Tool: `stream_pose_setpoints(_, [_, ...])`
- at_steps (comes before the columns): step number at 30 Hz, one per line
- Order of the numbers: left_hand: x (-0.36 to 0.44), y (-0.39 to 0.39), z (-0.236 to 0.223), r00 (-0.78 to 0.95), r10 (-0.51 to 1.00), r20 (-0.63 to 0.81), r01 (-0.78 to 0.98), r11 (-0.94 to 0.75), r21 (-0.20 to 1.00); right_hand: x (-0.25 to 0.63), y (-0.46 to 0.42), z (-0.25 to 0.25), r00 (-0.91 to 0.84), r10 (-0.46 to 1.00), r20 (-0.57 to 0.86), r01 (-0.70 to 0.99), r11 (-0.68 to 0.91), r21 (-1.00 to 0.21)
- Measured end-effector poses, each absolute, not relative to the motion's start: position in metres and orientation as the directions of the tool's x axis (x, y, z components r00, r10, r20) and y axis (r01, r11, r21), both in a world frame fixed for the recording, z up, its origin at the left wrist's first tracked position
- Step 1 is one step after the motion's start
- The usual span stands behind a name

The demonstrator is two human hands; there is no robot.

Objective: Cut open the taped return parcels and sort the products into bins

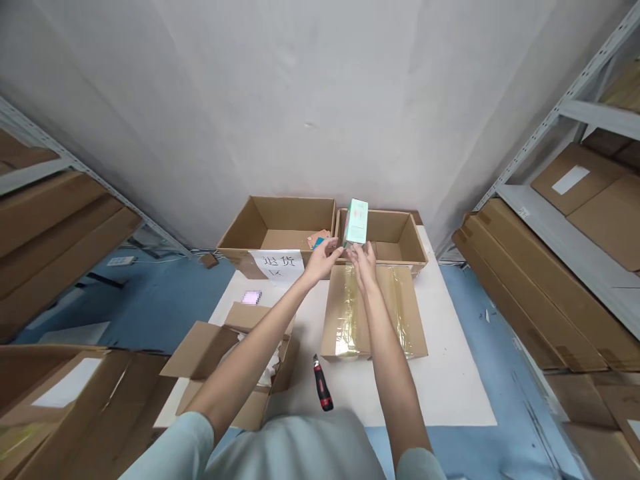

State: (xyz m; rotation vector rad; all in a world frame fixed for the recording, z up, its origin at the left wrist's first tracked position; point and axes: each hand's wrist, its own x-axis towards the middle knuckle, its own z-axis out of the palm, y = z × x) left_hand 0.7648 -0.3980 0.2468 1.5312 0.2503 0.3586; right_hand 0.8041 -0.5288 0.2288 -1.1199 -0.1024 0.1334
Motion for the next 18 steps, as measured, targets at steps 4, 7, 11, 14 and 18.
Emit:
stream_pose_setpoints(4, [0.709,-0.36,0.213,0.923,0.38,0.055,-0.045,-0.036,0.998,0.788,-0.532,0.187,0.976,0.118,-0.185,-0.214,0.33,-0.919])
stream_pose_setpoints(7, [0.619,-0.326,0.163,0.897,0.443,0.002,0.061,-0.126,0.99,0.729,-0.551,0.143,0.956,0.149,-0.252,-0.286,0.289,-0.914])
stream_pose_setpoints(11, [0.496,-0.286,0.116,0.814,0.566,-0.129,0.299,-0.217,0.929,0.628,-0.573,0.107,0.884,0.326,-0.335,-0.4,0.156,-0.903])
stream_pose_setpoints(14, [0.432,-0.262,0.109,0.735,0.66,-0.153,0.437,-0.289,0.852,0.565,-0.575,0.085,0.783,0.435,-0.445,-0.505,0.024,-0.863])
stream_pose_setpoints(18, [0.387,-0.22,0.115,0.638,0.77,-0.01,0.512,-0.415,0.752,0.51,-0.562,0.044,0.713,0.404,-0.573,-0.599,-0.075,-0.797])
